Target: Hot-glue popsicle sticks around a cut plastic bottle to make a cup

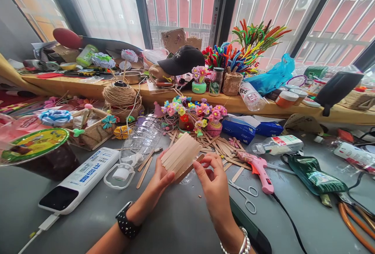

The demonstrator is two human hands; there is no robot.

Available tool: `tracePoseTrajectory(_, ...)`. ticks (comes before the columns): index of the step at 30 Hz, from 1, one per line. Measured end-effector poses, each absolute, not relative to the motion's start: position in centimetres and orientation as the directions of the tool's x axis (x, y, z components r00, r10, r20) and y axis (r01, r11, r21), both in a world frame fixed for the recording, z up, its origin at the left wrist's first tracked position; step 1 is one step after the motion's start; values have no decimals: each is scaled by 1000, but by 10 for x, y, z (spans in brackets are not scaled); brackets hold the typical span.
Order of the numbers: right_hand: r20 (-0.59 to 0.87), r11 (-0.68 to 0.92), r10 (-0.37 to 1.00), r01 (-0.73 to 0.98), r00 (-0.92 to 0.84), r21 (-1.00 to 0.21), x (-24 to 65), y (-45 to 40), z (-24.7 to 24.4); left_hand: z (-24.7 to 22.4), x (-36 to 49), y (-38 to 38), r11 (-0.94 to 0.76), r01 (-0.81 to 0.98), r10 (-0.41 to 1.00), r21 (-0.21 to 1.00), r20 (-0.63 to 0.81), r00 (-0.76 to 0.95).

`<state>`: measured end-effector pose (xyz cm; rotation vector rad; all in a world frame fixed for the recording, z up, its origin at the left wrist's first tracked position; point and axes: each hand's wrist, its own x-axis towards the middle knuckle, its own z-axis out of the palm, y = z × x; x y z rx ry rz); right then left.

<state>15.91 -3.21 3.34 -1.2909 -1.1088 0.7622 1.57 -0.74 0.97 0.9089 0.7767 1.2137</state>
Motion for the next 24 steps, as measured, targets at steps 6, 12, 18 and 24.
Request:
tracePoseTrajectory(6,212,105,878,258,430,-960,171,-30,38,14,6,-3,-17,-478,999,878,-4,-43)
tracePoseTrajectory(12,280,276,954,669,-105,-690,160,-27,19,11,5,-2,-68,-503,996,861,28,-87)
tracePoseTrajectory(18,236,176,961,977,-145,-117,191,-3,30,8,4,-1,-55,-517,998,854,35,-48)
tracePoseTrajectory(24,89,276,955,957,-284,94,204,32,29,12,5,-3,-41,-536,998,843,10,-60)
